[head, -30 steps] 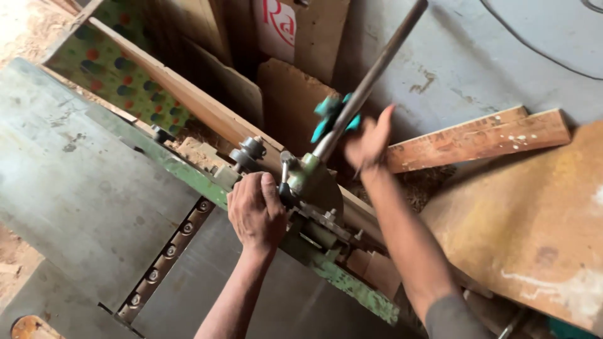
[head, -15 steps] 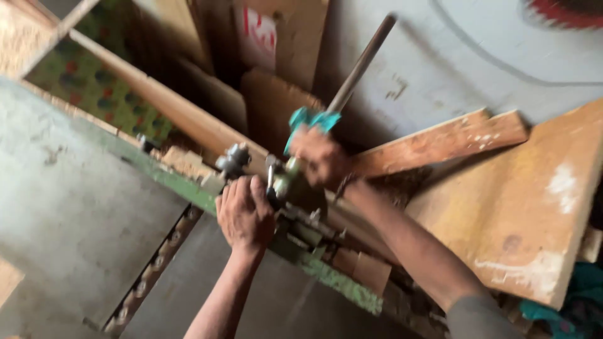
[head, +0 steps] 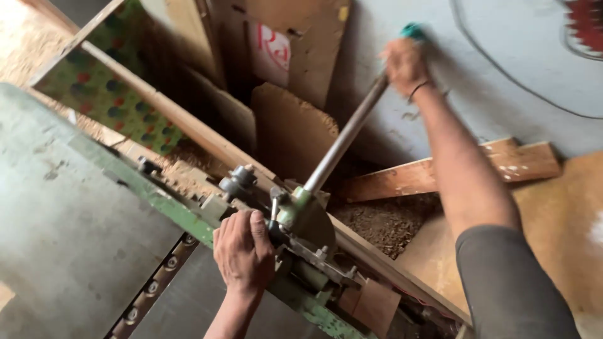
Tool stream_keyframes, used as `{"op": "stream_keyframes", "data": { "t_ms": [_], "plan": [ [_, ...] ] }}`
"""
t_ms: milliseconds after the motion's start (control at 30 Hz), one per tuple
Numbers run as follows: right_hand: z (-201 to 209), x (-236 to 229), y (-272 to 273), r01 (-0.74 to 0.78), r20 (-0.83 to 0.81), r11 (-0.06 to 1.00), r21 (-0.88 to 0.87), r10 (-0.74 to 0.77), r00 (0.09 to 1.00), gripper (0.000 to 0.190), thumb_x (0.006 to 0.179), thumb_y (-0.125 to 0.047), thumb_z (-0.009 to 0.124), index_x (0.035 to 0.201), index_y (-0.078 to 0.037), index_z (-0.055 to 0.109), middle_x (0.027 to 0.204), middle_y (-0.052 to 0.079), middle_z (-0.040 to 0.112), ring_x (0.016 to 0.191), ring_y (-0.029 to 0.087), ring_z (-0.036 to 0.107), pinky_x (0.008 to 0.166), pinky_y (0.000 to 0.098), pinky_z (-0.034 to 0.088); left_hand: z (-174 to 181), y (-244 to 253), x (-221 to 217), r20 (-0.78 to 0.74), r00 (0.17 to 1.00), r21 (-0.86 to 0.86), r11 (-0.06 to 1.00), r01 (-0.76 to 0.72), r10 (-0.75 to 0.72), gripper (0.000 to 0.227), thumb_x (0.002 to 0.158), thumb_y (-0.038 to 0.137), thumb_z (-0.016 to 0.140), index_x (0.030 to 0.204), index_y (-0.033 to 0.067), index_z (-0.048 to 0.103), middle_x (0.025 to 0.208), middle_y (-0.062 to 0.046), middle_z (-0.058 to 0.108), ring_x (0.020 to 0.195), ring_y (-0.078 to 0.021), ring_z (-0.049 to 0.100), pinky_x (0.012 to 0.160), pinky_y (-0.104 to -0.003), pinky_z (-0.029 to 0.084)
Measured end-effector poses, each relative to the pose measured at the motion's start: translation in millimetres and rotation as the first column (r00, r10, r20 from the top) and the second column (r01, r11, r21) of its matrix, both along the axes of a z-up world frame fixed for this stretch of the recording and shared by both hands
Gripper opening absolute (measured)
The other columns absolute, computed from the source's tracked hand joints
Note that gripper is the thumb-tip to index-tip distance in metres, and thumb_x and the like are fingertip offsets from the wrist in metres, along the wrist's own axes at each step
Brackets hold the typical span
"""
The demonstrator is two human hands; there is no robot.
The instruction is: The recorder uses a blue cloth to clean the metal surfaces of a jointer machine and then adjusts its mechanical levers and screws.
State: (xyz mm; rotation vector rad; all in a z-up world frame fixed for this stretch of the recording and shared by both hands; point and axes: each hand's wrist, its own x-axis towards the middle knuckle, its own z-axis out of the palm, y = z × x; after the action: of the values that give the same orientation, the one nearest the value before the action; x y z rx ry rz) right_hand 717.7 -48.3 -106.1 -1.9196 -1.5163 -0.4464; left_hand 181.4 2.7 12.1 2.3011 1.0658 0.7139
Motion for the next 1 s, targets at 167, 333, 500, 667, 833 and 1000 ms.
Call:
{"op": "stream_keyframes", "data": {
  "t_ms": [167, 333, 500, 667, 833, 1000],
  "plan": [
    [-43, -2, 12, 0.234, -0.079, 0.956, 0.180, -0.223, 0.972, 0.038, 0.117, -0.032, 0.044, 0.118, -0.002, 0.067, 0.120, 0.018, 0.069, 0.115, 0.036, 0.065, 0.098, 0.0422, 0.052, 0, 4, 2, 0.035, 0.999, 0.031, 1.000, 0.000, -0.001, 0.027, 0.103, 0.027, 0.050, 0.091, 0.0080, 0.066, 0.085, -0.009, 0.066, 0.086, -0.0292, 0.063, 0.082, -0.043, 0.043],
    [-2, -195, -21, 0.306, -0.486, 0.918, 0.253, -0.153, 0.861, 0.045, 0.112, -0.037, 0.045, 0.137, -0.001, 0.058, 0.122, 0.017, 0.066, 0.116, 0.027, 0.065, 0.099, 0.0376, 0.054, -6, -2, 0, 0.002, 1.000, 0.050, 0.999, 0.001, -0.001, 0.027, 0.103, 0.026, 0.051, 0.090, 0.0086, 0.066, 0.085, -0.012, 0.065, 0.088, -0.0317, 0.062, 0.083, -0.044, 0.043],
    [22, -331, -53, -0.076, -0.291, 0.945, 0.318, 0.173, 0.941, 0.036, 0.113, -0.022, 0.040, 0.120, -0.002, 0.069, 0.121, 0.022, 0.072, 0.125, 0.032, 0.067, 0.111, 0.0437, 0.054, -3, -3, -1, -0.003, 1.000, 0.003, 1.000, -0.019, 0.019, 0.032, 0.106, 0.029, 0.050, 0.087, 0.0081, 0.064, 0.081, -0.011, 0.064, 0.085, -0.0307, 0.063, 0.083, -0.044, 0.044],
    [-43, -235, -50, -0.123, -0.307, 0.944, 0.305, 0.220, 0.926, 0.028, 0.110, -0.033, 0.057, 0.106, -0.011, 0.073, 0.123, 0.013, 0.074, 0.126, 0.027, 0.068, 0.112, 0.0453, 0.054, -5, -4, -1, 0.038, 0.999, 0.061, 0.998, -0.020, 0.018, 0.031, 0.106, 0.029, 0.050, 0.088, 0.0079, 0.064, 0.084, -0.011, 0.066, 0.088, -0.0305, 0.063, 0.084, -0.044, 0.043],
    [-41, -96, -29, 0.022, -0.377, 0.957, 0.289, 0.093, 0.922, 0.041, 0.108, -0.036, 0.060, 0.131, -0.004, 0.067, 0.135, 0.016, 0.068, 0.132, 0.031, 0.062, 0.115, 0.0435, 0.047, -3, -4, -1, 0.014, 1.000, 0.048, 0.999, -0.023, 0.023, 0.030, 0.105, 0.029, 0.051, 0.089, 0.0087, 0.065, 0.083, -0.011, 0.066, 0.088, -0.0311, 0.063, 0.084, -0.044, 0.043],
    [-29, -98, -11, 0.493, -0.406, 0.848, 0.192, -0.389, 0.827, 0.026, 0.104, -0.021, 0.066, 0.128, -0.011, 0.071, 0.127, 0.015, 0.075, 0.115, 0.026, 0.072, 0.099, 0.0363, 0.057, 1, -2, 2, -0.002, 1.000, 0.016, 1.000, -0.022, 0.022, 0.031, 0.105, 0.029, 0.051, 0.088, 0.0081, 0.065, 0.081, -0.011, 0.065, 0.088, -0.0309, 0.062, 0.085, -0.044, 0.043]
  ]
}}
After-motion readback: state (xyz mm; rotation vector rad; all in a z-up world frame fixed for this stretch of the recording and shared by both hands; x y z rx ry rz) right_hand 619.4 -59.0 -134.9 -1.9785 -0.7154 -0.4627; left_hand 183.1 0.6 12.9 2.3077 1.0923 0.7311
